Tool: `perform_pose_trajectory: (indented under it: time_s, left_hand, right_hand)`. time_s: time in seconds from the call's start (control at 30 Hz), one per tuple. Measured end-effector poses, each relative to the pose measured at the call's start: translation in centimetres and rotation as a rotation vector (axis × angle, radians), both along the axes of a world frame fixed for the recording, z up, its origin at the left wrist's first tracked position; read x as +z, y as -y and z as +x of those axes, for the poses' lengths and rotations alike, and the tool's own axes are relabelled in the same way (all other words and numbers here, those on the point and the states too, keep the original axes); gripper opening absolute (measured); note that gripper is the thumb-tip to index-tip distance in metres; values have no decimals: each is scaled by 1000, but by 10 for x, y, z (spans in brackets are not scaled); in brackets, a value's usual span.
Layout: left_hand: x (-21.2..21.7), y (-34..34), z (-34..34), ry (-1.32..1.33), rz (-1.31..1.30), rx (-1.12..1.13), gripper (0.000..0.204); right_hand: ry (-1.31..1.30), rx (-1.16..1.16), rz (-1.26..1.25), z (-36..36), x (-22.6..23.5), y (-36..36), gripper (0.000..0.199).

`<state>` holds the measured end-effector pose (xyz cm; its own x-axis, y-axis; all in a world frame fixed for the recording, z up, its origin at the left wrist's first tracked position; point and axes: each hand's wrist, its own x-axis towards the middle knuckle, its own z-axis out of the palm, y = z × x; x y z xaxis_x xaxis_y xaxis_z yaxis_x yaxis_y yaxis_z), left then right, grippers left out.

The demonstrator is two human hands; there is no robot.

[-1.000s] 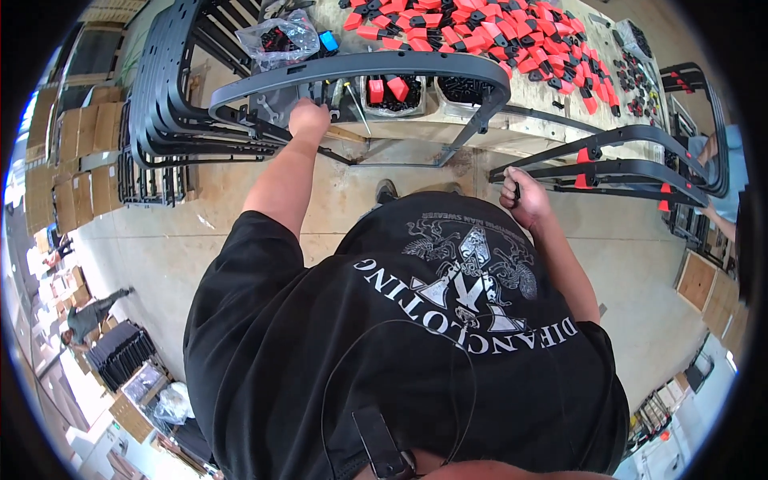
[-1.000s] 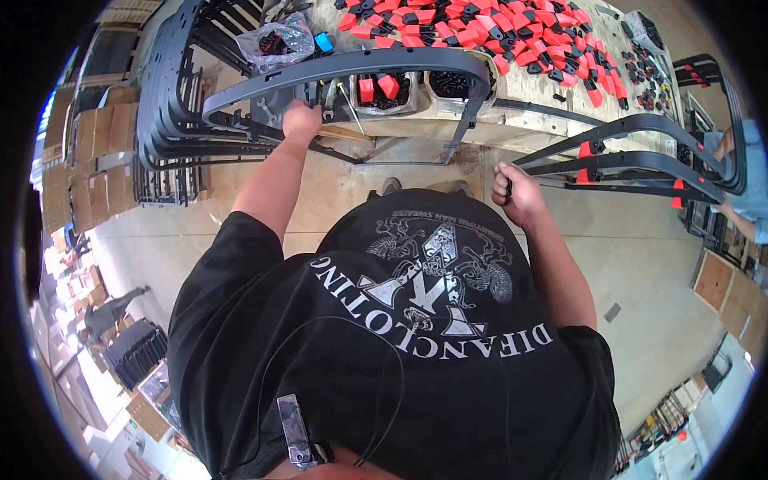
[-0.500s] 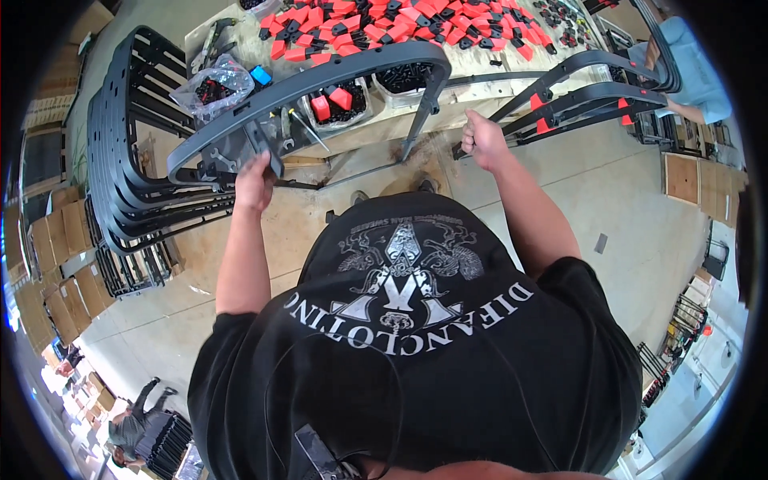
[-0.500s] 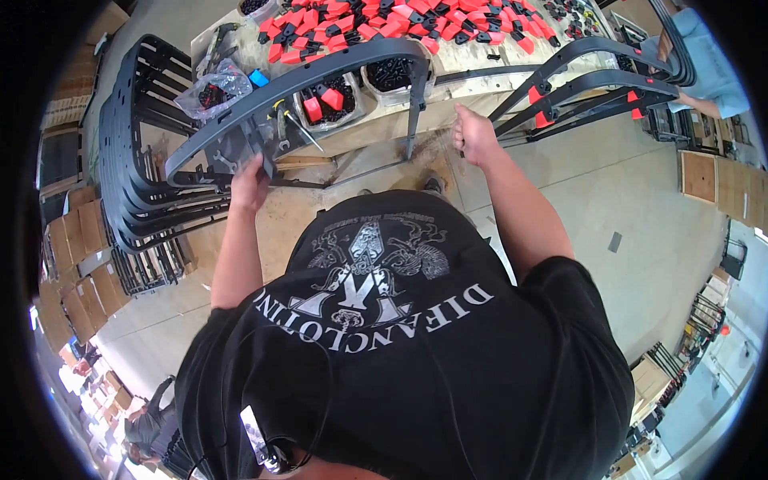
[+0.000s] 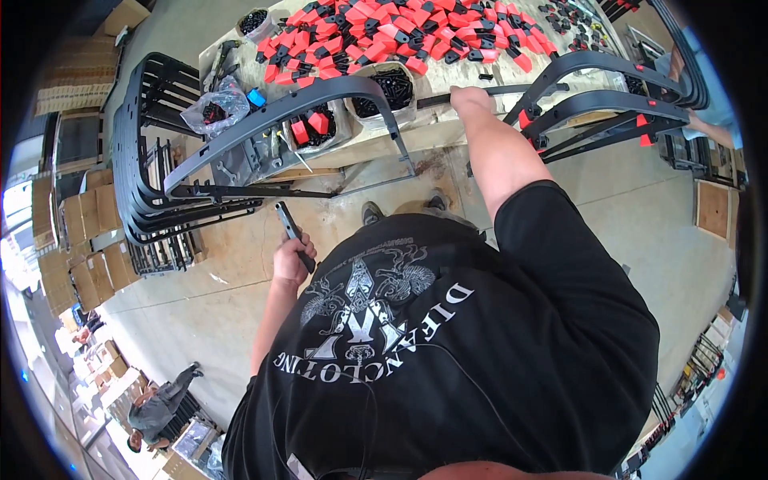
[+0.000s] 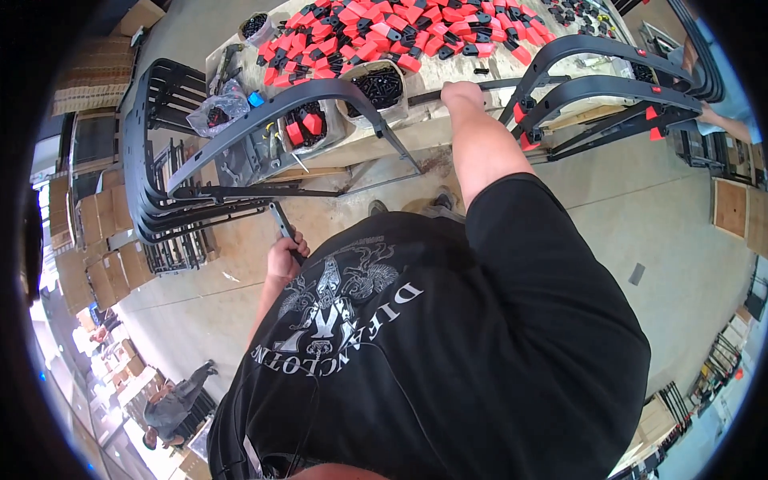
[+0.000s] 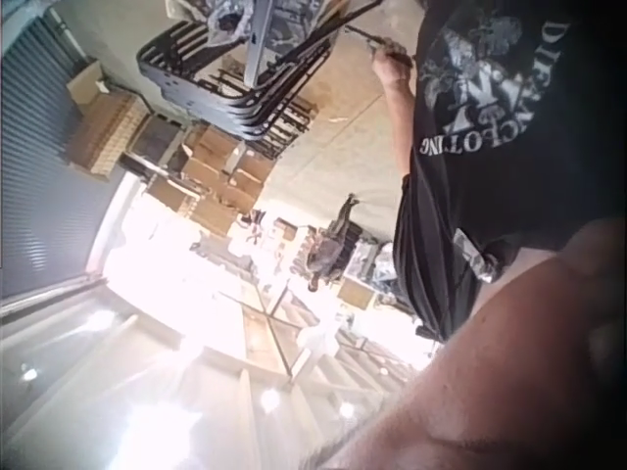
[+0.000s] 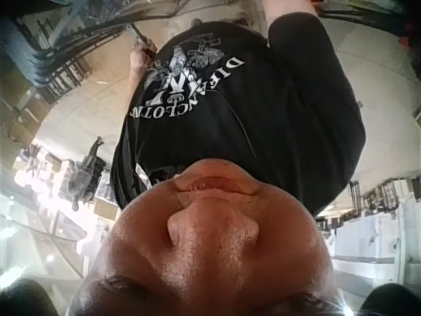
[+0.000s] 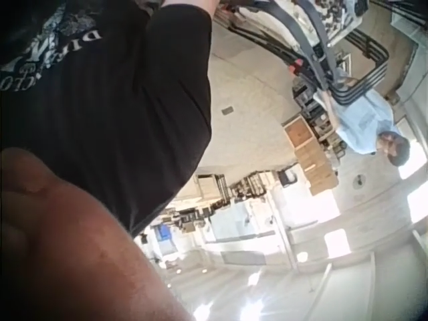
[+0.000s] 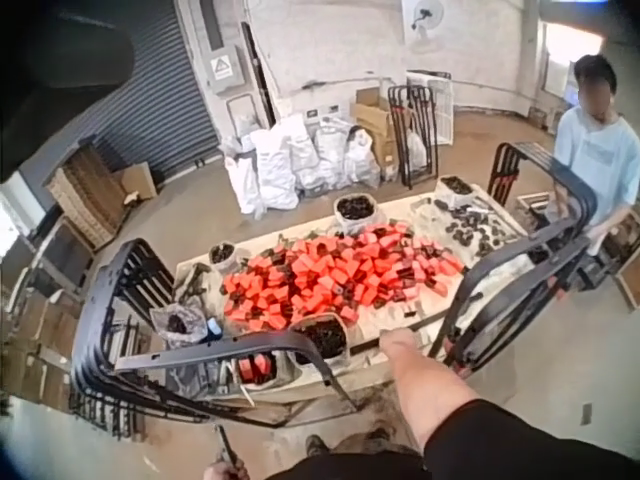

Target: Attaching red end caps and securing components on black metal frames using a hand tool.

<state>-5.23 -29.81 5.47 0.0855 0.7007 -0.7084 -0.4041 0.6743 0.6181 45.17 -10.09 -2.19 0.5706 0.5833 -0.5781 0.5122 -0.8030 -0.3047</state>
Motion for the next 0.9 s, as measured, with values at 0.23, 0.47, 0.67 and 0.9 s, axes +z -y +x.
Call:
perform_pose_trajectory:
  time_s: [0.23, 0.47, 0.67, 0.9]
  left_hand:
    - [12, 37, 51, -150, -36, 76, 9]
    - [-2, 12, 68, -309, 83, -75, 38]
    - [-2, -34, 97, -838, 521, -306, 38]
    - [7, -66, 128, -599, 653, -455, 38]
  right_hand:
    - [-454, -801, 558, -1, -23, 21, 55]
    - [-406, -530, 995, 3, 5, 88, 30]
    - [-364, -133, 1174, -12, 95, 153, 18]
    - [-827, 131, 910, -6, 151, 239, 10]
